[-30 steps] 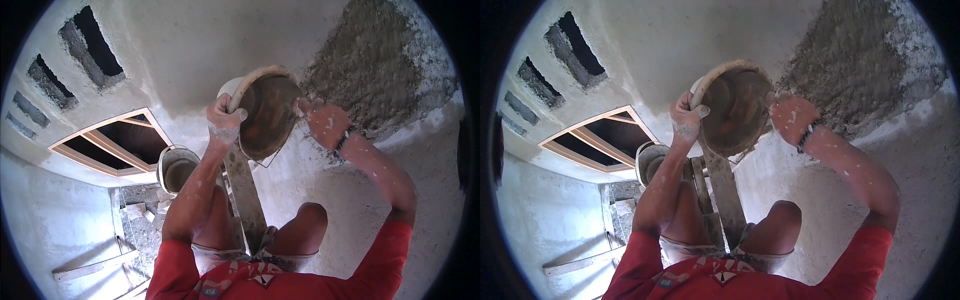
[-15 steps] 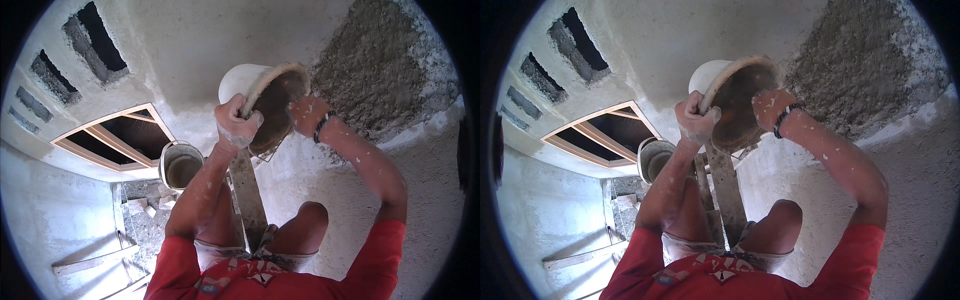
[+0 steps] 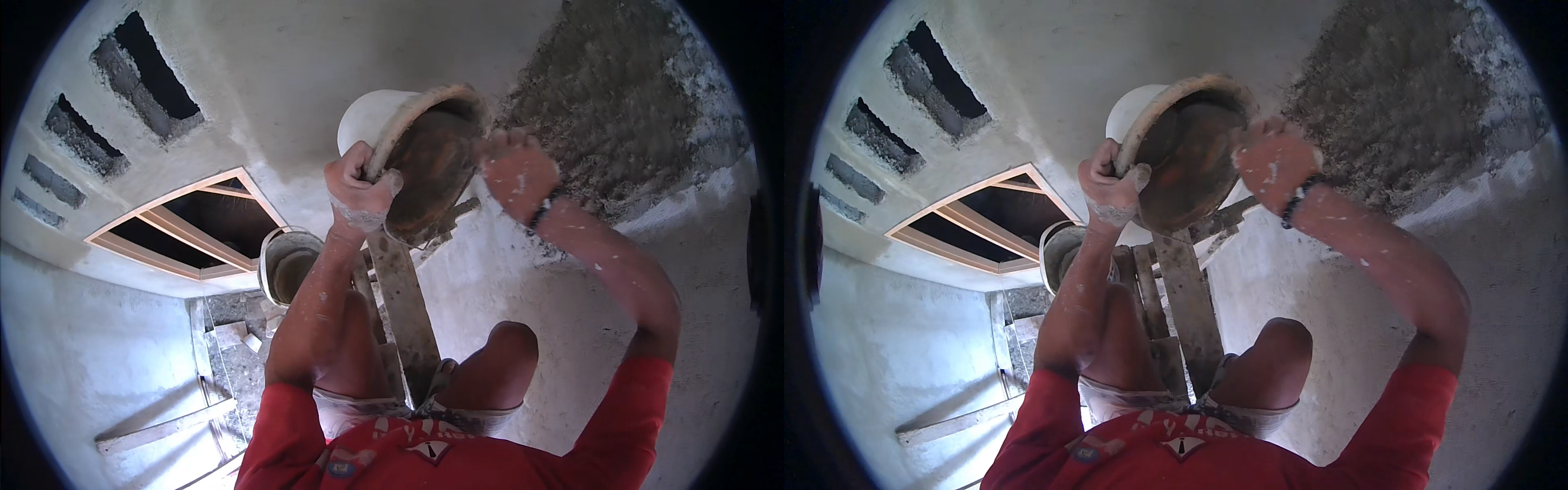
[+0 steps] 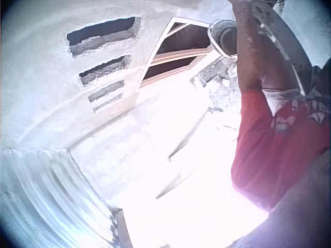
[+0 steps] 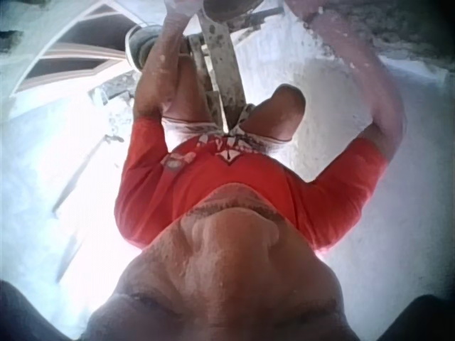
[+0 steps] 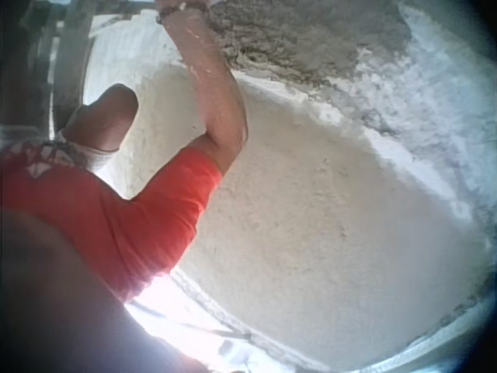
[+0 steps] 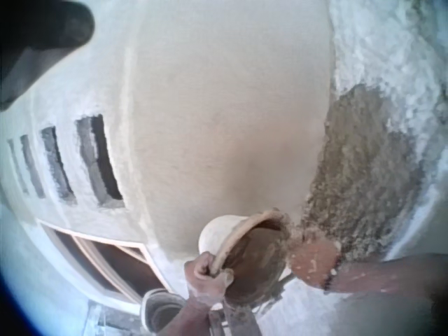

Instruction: The person applies plaster to an interior wall using a trowel, scooping material from a bucket and smoothing it over the surface.

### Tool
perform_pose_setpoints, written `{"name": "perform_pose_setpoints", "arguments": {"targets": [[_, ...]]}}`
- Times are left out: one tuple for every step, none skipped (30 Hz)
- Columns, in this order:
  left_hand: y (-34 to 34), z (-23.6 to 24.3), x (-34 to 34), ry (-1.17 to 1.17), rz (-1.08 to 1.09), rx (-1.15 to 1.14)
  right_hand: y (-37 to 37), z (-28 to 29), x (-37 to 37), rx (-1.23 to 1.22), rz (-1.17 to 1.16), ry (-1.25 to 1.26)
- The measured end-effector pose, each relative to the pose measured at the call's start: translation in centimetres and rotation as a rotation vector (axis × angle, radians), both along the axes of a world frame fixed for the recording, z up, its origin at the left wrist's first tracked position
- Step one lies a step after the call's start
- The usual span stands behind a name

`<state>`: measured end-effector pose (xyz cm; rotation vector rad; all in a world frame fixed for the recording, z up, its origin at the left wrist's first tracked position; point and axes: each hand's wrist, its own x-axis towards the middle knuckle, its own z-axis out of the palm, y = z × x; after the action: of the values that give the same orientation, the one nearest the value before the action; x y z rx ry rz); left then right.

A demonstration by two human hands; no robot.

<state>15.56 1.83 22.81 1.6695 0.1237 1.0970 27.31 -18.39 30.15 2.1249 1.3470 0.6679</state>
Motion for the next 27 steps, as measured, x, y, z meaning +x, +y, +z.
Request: {"name": "perform_pose_setpoints", "arguments": {"targets": [[0.2, -0.1, -0.2, -0.016, -0.019, 0.001, 0.3, -0.8, 0.1, -0.042, 0.005, -0.004], [0.5, -0.2, -0.5, -0.026, -0.028, 0.003, 0.9, -1.5, -0.5, -0.078, 0.01, -0.019], [0.5, -0.1, -0.7, -0.032, -0.008, -0.031, 1.3, -2.3, -1.6, -0.113, 0.015, -0.034], [0.4, 0.3, -0.9, -0.037, 0.01, -0.065, 1.5, -2.8, -2.4, -0.149, 0.018, -0.048], [0.4, 0.5, -1.1, -0.041, 0.029, -0.099, 1.6, -2.6, -2.8, -0.166, 0.008, 0.134], [0.6, 0.3, -1.1, -0.066, -0.015, -0.198, 1.5, -2.5, -2.6, -0.138, 0.02, 0.255], [1.0, 0.3, -1.1, -0.098, -0.06, -0.292, 1.4, -1.9, -2.3, -0.105, 0.032, 0.368], [1.6, 0.1, -1.0, -0.13, -0.106, -0.386, 1.2, -1.4, -2.0, -0.071, 0.044, 0.481], [2.3, -0.5, -0.8, -0.161, -0.142, -0.378, 0.7, -0.5, -1.7, -0.021, 0.089, 0.413], [2.6, -0.5, -0.9, -0.167, -0.16, -0.377, 0.1, 1.1, -1.6, 0.034, 0.136, 0.349], [2.8, -0.5, -0.9, -0.174, -0.178, -0.378, -0.1, 2.0, -1.5, 0.087, 0.18, 0.284], [3.0, -0.4, -1.0, -0.18, -0.196, -0.379, 0.1, 2.4, -1.3, 0.143, 0.168, 0.278], [2.9, -0.4, -1.0, -0.175, -0.222, -0.401, 0.1, 2.6, -1.1, 0.193, 0.146, 0.27], [2.8, -0.4, -0.9, -0.169, -0.248, -0.423, 0.1, 2.7, -0.9, 0.243, 0.124, 0.262], [2.7, -0.3, -0.9, -0.162, -0.273, -0.445, 0.3, 1.8, -0.3, 0.187, 0.067, 0.223], [2.4, -0.2, -0.8, -0.175, -0.299, -0.461, 0.1, 0.7, -0.1, 0.188, 0.097, 0.188], [2.2, -0.2, -0.8, -0.183, -0.314, -0.472, 0.1, -0.7, 0.1, 0.194, 0.136, 0.16], [2.1, -0.1, -0.7, -0.192, -0.33, -0.483, 0.0, -1.8, 0.4, 0.2, 0.175, 0.132], [2.3, -0.3, -0.9, -0.186, -0.336, -0.465, -0.2, -2.3, 0.1, 0.178, 0.208, 0.119], [2.7, -0.6, -1.0, -0.18, -0.342, -0.446, -0.5, -2.8, -0.3, 0.156, 0.241, 0.106], [2.9, -0.8, -1.2, -0.175, -0.348, -0.428, -0.8, -3.1, -0.6, 0.133, 0.275, 0.093], [2.8, -0.9, -1.3, -0.147, -0.323, -0.398, -1.3, -3.5, -0.7, 0.065, 0.276, 0.098], [2.8, -1.0, -1.3, -0.119, -0.297, -0.369, -1.9, -3.9, -0.7, -0.003, 0.277, 0.102], [2.7, -1.1, -1.4, -0.091, -0.272, -0.34, -2.3, -4.1, -0.6, -0.072, 0.278, 0.106], [2.4, -0.8, -1.5, -0.081, -0.255, -0.322, -2.4, -3.6, -0.7, -0.072, 0.236, 0.136], [1.8, -0.5, -1.2, -0.078, -0.245, -0.309, -2.7, -2.3, -0.9, -0.078, 0.187, 0.159], [1.3, -0.4, -1.1, -0.074, -0.236, -0.296, -2.9, -1.0, -1.1, -0.084, 0.138, 0.183]]}}
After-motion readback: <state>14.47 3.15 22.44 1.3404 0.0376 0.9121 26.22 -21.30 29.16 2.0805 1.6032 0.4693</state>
